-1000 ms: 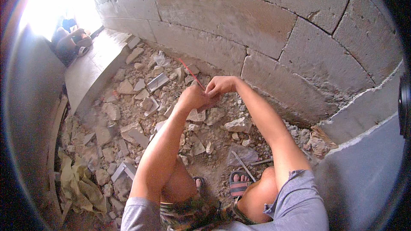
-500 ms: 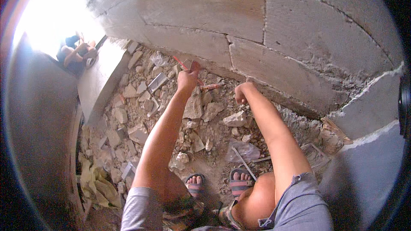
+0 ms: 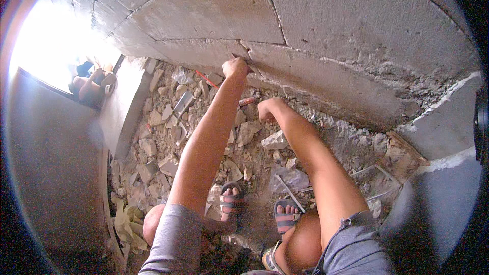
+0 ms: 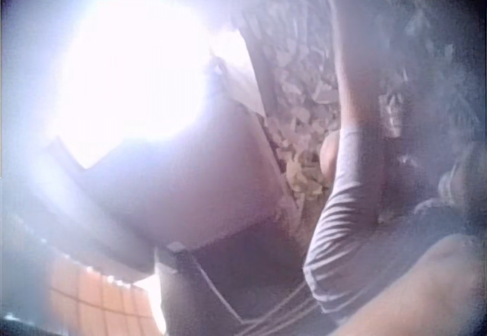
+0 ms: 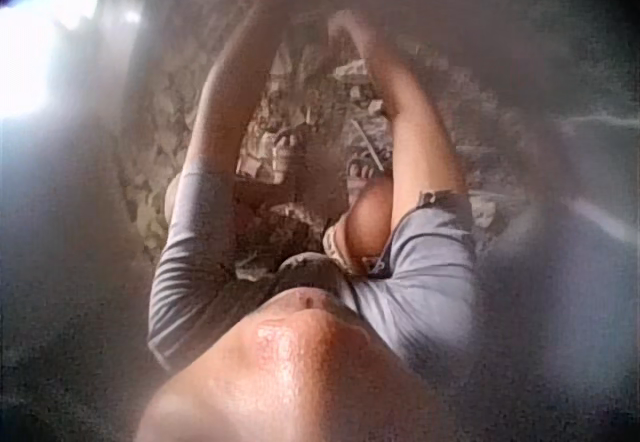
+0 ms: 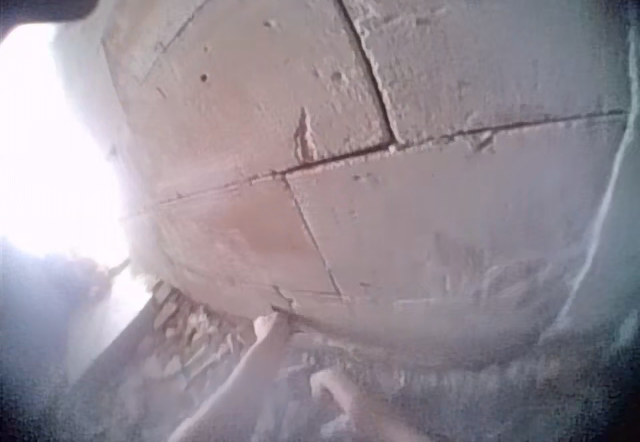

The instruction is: The person sands the surface of a block wall using a piece of sandpaper, rubbing it over the mortar joints and the face of the blocks.

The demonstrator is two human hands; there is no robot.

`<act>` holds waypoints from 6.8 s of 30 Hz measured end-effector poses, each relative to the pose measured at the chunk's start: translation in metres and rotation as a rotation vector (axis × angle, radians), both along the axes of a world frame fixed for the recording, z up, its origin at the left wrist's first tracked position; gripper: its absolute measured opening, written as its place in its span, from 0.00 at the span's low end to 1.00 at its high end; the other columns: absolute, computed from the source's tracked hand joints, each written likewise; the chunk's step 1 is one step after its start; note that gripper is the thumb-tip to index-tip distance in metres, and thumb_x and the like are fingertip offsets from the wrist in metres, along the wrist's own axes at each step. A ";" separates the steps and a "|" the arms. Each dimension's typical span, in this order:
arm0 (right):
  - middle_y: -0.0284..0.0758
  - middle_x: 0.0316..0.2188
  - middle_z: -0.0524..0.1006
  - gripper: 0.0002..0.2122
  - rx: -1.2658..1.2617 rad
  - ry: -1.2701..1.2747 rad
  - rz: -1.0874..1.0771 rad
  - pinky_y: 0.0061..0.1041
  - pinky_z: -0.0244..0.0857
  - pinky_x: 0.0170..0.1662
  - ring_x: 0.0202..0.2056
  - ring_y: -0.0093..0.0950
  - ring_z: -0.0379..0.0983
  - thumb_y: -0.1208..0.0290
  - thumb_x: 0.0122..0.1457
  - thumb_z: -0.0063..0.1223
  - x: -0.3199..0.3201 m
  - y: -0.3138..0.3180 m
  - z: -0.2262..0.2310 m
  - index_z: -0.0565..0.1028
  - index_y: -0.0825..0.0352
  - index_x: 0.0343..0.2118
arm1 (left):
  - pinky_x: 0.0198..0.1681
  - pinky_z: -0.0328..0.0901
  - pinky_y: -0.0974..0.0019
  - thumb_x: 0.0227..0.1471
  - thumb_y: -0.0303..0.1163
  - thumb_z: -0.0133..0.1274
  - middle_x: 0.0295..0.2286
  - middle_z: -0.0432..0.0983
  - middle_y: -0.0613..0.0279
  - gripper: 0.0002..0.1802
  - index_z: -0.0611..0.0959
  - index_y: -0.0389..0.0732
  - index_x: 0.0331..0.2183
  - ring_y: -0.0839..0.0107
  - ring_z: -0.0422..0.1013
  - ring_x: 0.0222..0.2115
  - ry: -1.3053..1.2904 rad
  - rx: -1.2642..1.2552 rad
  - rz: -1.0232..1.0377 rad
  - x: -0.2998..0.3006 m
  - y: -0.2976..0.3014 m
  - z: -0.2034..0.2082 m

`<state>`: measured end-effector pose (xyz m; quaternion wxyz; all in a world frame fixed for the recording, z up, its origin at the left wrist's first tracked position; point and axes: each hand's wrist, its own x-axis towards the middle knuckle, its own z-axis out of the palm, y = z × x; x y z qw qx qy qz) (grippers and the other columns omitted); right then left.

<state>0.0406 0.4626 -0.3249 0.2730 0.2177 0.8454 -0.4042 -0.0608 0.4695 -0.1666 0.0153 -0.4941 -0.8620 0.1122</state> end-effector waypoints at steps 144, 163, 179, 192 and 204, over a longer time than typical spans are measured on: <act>0.45 0.35 0.77 0.16 -0.012 -0.191 0.060 0.38 0.66 0.43 0.38 0.43 0.73 0.60 0.55 0.45 0.212 -0.177 0.032 0.76 0.66 0.38 | 0.38 0.67 0.53 0.48 0.26 0.42 0.37 0.74 0.44 0.16 0.76 0.39 0.41 0.46 0.72 0.35 -0.201 1.621 0.028 -0.224 -0.017 0.026; 0.45 0.35 0.77 0.17 -0.045 -0.229 0.033 0.33 0.67 0.41 0.35 0.38 0.75 0.59 0.55 0.46 0.226 -0.175 0.019 0.75 0.67 0.40 | 0.45 0.65 0.53 0.48 0.21 0.39 0.41 0.71 0.38 0.20 0.76 0.37 0.44 0.49 0.71 0.41 -0.329 1.584 0.065 -0.208 -0.026 0.027; 0.45 0.36 0.77 0.16 0.002 -0.271 0.045 0.35 0.66 0.44 0.39 0.41 0.74 0.60 0.56 0.44 0.216 -0.173 0.026 0.75 0.65 0.40 | 0.44 0.65 0.54 0.45 0.25 0.42 0.35 0.75 0.41 0.20 0.78 0.37 0.43 0.47 0.73 0.37 -0.453 1.595 0.501 -0.279 -0.009 0.062; 0.46 0.36 0.76 0.17 0.006 -0.273 0.127 0.36 0.66 0.44 0.39 0.43 0.73 0.59 0.55 0.45 0.211 -0.167 0.003 0.75 0.67 0.40 | 0.49 0.63 0.56 0.44 0.21 0.38 0.48 0.65 0.40 0.26 0.74 0.36 0.48 0.48 0.67 0.46 -0.378 1.587 0.191 -0.234 -0.010 0.034; 0.44 0.35 0.77 0.17 -0.075 -0.247 -0.012 0.36 0.66 0.44 0.38 0.41 0.74 0.59 0.55 0.44 0.223 -0.184 0.036 0.75 0.64 0.42 | 0.41 0.66 0.53 0.43 0.23 0.43 0.34 0.75 0.40 0.25 0.76 0.38 0.47 0.47 0.73 0.36 -0.375 1.537 0.336 -0.248 -0.020 0.054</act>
